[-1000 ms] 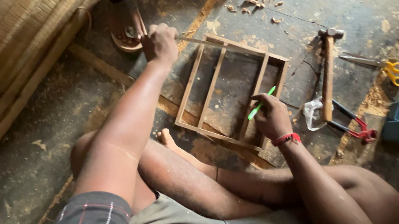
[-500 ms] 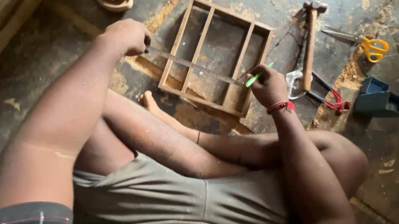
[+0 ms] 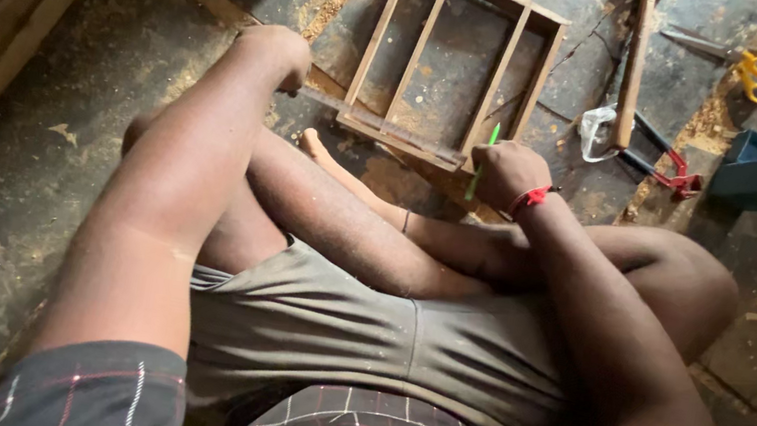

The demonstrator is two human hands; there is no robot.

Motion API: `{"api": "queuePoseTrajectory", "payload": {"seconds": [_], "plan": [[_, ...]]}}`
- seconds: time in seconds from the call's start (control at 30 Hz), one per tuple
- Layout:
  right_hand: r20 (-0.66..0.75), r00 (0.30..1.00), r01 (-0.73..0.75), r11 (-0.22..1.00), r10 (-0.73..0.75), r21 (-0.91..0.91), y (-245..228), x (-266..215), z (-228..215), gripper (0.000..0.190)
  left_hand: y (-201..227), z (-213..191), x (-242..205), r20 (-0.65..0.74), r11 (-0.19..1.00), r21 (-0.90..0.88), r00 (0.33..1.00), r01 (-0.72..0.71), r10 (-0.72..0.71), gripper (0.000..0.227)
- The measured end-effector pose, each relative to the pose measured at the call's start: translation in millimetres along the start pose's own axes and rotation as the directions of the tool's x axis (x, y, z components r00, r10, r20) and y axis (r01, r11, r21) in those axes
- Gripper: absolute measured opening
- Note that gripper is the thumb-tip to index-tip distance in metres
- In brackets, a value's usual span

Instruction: The person assembles a wooden frame by measuring sections with a tape measure, marking with a pencil, hammering nails into the wood, and using pliers to adjust the frame components.

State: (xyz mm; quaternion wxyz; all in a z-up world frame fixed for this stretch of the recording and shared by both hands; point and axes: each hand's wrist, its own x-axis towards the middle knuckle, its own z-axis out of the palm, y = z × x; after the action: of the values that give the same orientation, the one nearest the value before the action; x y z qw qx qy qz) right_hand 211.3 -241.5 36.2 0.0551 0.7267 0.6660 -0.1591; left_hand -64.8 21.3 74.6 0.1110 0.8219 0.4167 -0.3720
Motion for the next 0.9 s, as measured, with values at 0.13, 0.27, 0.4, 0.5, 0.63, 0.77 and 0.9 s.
{"api": "queuePoseTrajectory", "payload": {"seconds": [0.13, 0.27, 0.4, 0.5, 0.63, 0.77, 0.9], "plan": [[0.005, 1.0, -0.006, 1.0, 0.006, -0.001, 0, 1, 2, 0.013, -5, -2, 2, -0.004, 1.0, 0.019, 1.0, 0.017, -0.017, 0.032], [0.019, 1.0, 0.007, 1.0, -0.007, -0.005, 5, 2, 4, 0.012, -4, 5, 3, -0.008, 1.0, 0.014, 1.0, 0.021, -0.021, 0.032], [0.002, 0.999, 0.046, 0.999, -0.046, 0.019, 7, 6, 9, 0.011, -9, 6, 5, -0.015, 0.999, 0.012, 0.999, 0.031, -0.031, 0.033], [0.003, 0.996, 0.087, 0.996, -0.087, 0.008, 9, 8, 9, 0.015, -13, 4, 4, -0.025, 0.999, 0.013, 0.999, 0.044, -0.044, 0.034], [-0.009, 0.995, 0.101, 0.995, -0.101, 0.001, 13, 6, 6, 0.018, -7, 2, 3, -0.023, 0.999, 0.033, 0.999, 0.039, -0.038, 0.034], [-0.016, 0.998, 0.069, 0.998, -0.069, -0.001, 12, 7, 1, 0.027, 1, -3, -1, -0.011, 0.997, 0.073, 1.0, 0.023, -0.023, 0.035], [0.001, 0.999, 0.036, 0.999, -0.036, 0.006, 11, 8, -1, 0.027, 6, -1, -6, 0.011, 0.995, 0.099, 1.0, 0.015, -0.017, 0.036]]}}
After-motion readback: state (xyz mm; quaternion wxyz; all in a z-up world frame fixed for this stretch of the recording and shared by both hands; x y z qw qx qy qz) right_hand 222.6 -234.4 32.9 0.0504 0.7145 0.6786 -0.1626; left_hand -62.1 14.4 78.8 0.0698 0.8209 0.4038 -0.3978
